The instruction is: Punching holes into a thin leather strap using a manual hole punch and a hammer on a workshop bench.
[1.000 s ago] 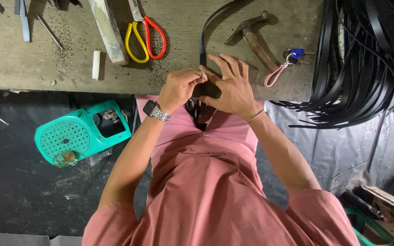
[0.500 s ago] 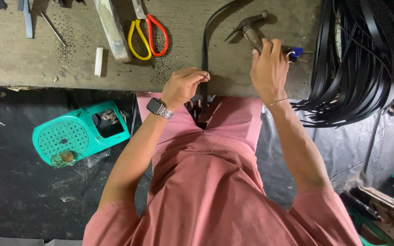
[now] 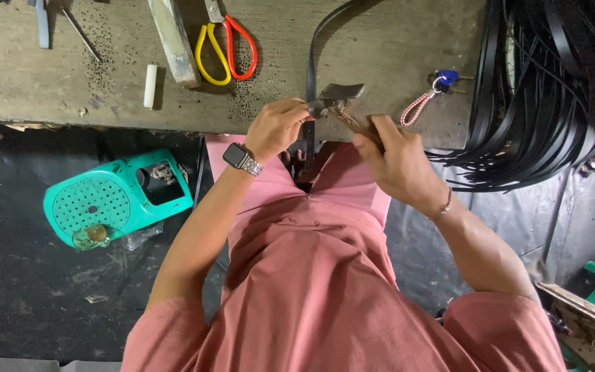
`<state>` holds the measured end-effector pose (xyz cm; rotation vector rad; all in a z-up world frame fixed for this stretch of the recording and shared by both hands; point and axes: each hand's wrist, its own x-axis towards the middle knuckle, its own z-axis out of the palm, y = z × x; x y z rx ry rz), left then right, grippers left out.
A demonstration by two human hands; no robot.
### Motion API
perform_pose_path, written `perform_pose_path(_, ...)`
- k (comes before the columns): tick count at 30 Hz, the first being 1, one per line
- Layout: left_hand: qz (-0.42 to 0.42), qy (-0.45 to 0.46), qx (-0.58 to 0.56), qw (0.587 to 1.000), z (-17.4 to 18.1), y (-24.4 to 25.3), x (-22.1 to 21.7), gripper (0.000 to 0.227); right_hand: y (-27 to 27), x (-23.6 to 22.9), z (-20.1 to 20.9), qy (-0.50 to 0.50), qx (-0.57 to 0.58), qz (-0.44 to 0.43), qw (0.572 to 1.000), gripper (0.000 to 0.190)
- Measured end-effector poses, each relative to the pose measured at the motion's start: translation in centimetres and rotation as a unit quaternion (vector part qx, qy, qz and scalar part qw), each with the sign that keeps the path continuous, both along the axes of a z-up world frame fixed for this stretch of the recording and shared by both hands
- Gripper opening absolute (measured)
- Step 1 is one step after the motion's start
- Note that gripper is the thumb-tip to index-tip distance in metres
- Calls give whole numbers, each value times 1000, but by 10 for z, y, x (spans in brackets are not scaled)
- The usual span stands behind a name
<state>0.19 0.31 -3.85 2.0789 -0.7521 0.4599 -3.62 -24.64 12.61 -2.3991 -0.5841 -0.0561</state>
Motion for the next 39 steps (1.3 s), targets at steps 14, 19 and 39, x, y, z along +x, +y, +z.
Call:
perform_pose_path(14, 4, -13, -13, 1000, 15, -5, -6, 15, -18, 16, -19, -31, -20, -48, 998, 29)
perform_pose_path(19, 13, -31, -11, 999, 35, -2, -4, 10, -25, 60, -56, -215, -166, -152, 950, 29)
perform_pose_path(39, 54, 243, -295, 923, 48, 11, 9, 24, 44, 58, -78, -132, -22, 94, 986, 38)
